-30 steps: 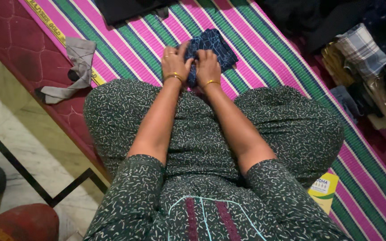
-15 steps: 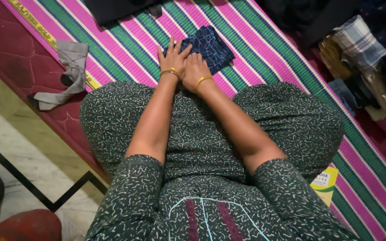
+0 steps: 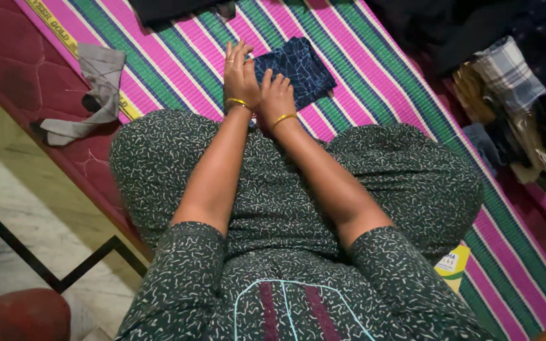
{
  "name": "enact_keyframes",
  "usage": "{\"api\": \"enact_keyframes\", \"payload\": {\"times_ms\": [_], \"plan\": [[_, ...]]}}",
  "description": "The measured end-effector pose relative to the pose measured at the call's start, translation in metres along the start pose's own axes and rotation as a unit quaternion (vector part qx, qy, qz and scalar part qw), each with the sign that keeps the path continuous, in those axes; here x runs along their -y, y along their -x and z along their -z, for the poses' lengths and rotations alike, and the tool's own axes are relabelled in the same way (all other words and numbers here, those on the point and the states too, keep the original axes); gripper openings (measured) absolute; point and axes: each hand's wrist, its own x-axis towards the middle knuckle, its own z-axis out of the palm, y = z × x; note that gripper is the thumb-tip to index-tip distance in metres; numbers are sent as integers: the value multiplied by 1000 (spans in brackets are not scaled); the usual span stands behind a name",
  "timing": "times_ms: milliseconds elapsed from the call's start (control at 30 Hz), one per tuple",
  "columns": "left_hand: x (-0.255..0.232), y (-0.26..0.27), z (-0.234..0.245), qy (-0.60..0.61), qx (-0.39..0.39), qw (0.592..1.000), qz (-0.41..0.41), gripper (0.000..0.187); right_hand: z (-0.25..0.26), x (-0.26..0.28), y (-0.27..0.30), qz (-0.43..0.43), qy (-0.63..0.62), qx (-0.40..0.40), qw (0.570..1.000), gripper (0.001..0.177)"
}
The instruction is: The person folds a small blue patterned shirt by smoothing it out and folding the sleeves and body sections together by hand on a mat.
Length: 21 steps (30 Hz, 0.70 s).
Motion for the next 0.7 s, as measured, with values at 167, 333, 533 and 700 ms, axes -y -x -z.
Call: {"api": "enact_keyframes", "payload": {"times_ms": [167,333,533,700], "plan": [[-2,-7,-1,7,-39,999,15,28,66,-40,-18,-102,-187,98,972,54],[-4,-8,-4,-4,-37,999,-5,29,47,-105,-32,-175,-590,71,785,44],[-18,-7,-11,34,87,987,134,34,-38,-147,-36,-285,-764,58,576,24],[-27,-11,-11,-29,164,982,88,46,-24,-140,-40,-318,-817,103,470,30]]}}
